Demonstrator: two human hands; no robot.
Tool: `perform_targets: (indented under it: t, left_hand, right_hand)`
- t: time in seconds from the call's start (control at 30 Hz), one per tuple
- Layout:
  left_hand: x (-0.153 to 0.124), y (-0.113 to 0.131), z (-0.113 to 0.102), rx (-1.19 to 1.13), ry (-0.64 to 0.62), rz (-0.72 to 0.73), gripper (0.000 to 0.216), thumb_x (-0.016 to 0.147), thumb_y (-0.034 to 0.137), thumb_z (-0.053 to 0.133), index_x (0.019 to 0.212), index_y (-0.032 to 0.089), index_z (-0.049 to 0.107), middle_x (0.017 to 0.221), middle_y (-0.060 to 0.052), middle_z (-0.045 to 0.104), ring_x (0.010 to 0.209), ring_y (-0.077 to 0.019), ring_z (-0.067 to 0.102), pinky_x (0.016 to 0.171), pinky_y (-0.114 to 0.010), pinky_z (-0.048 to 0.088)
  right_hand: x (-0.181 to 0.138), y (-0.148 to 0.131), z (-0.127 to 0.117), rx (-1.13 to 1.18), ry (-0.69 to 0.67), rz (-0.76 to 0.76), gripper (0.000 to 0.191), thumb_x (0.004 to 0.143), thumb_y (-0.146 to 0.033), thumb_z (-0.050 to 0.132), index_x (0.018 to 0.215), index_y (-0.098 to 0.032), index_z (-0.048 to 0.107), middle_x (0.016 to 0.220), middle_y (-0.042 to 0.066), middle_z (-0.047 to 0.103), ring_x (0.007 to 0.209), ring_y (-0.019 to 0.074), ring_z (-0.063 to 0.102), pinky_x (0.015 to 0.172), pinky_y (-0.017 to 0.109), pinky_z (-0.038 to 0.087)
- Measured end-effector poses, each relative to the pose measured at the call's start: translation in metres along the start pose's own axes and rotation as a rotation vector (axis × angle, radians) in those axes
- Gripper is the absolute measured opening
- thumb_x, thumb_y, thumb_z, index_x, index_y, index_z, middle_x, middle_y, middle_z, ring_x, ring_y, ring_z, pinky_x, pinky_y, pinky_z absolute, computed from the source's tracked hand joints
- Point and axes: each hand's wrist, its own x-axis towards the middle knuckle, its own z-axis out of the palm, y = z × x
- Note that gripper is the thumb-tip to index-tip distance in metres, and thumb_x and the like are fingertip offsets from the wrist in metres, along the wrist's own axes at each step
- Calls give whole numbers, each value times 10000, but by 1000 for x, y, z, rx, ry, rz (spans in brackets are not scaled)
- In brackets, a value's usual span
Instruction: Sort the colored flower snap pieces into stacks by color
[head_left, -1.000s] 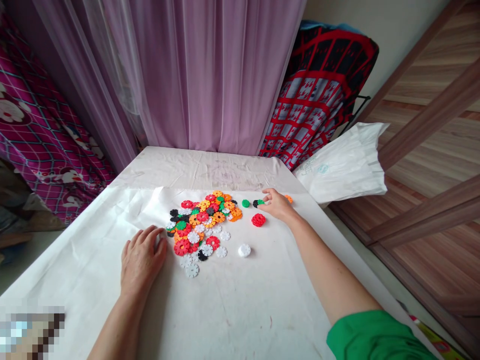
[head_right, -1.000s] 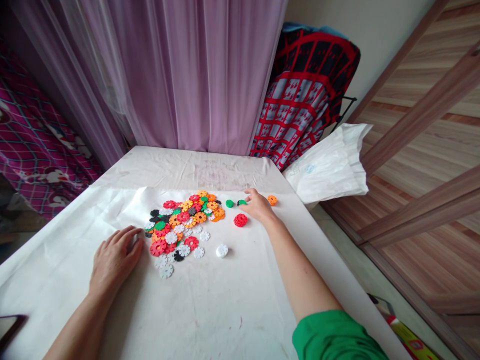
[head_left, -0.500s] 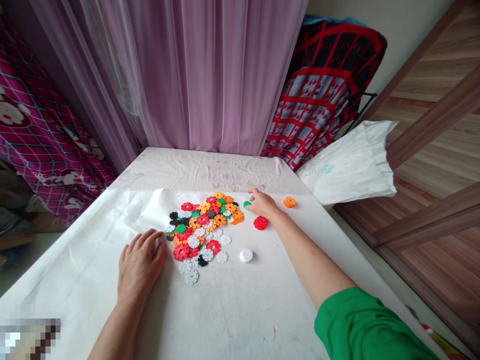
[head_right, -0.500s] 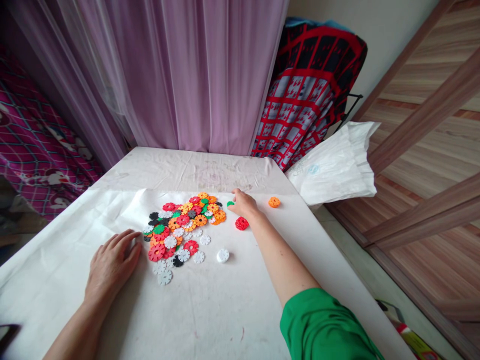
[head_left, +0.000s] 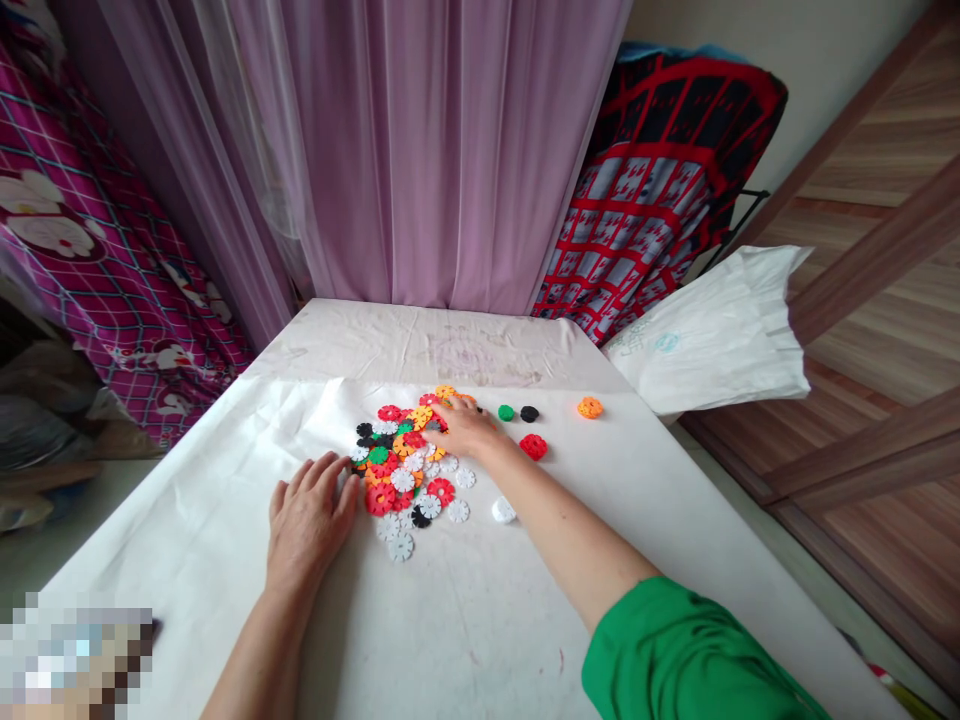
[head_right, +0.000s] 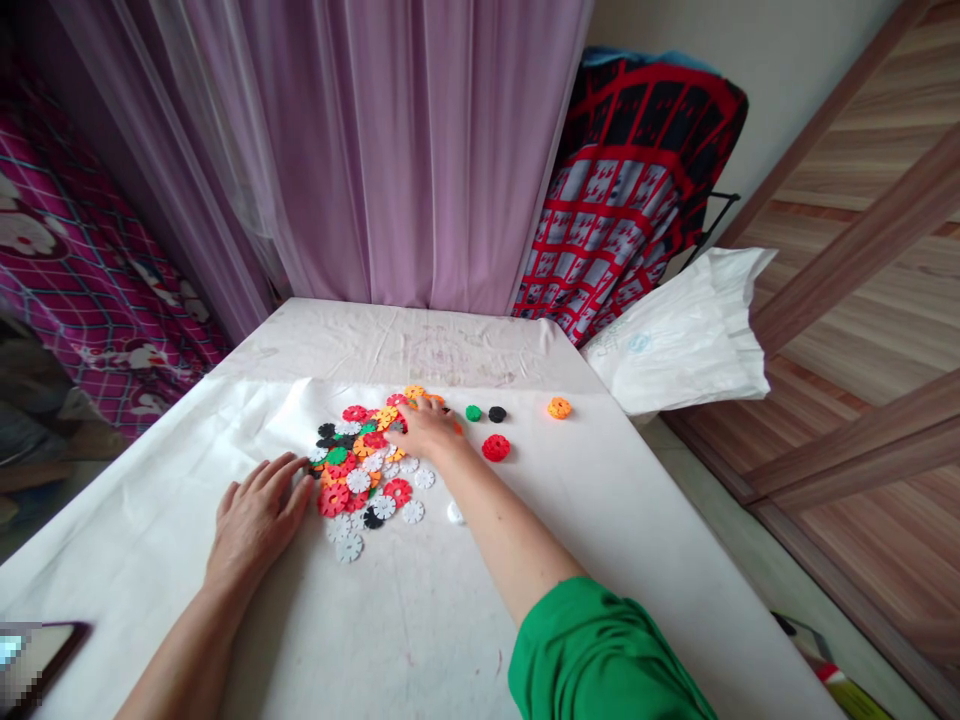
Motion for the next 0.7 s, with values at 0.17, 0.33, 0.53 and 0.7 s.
perform_targets:
  t: [0.17,0.33,0.53,0.7]
  left_hand:
    - [0,6,4,28,-77,175,546,990,488,389,1460,267,558,1569,-92,506,1476,-282,401,1221,-547,243]
    - [0,9,6,48,-118,242,577,976,525,432,1493,285,525,1590,-98,478,1490,-293,388,1225,-551,244]
    - [-12,12,14,5,-133,378,550,965,535,458,1468,334,551,1609,-77,454,1510,-291,361,1229,-549,254]
    - [-32,9,24,-17,-127,425,736,925,644,458,1552,258,437,1634,-135,399,1536,-307,307,1234,-549,250]
  right_hand:
    - [-29,-26,25,-4,23,-181,604,936,-574,550,1478,-311,503,1649,120,336,1519,366,252,1163,698,224]
    - [-57,-31,32,0,47,-296,531,922,-472,606,1429,-321,561,1602,101,423,1493,324,333,1198,675,183]
    - [-94,26,-1,285,319,-168,339,942,-241,529,1231,-268,705,1418,71,629,1296,208,587,1127,407,432]
    - [-133,81,20,621,546,108,255,940,-299,517,1090,-236,713,1148,65,758,1039,210,716,959,380,557]
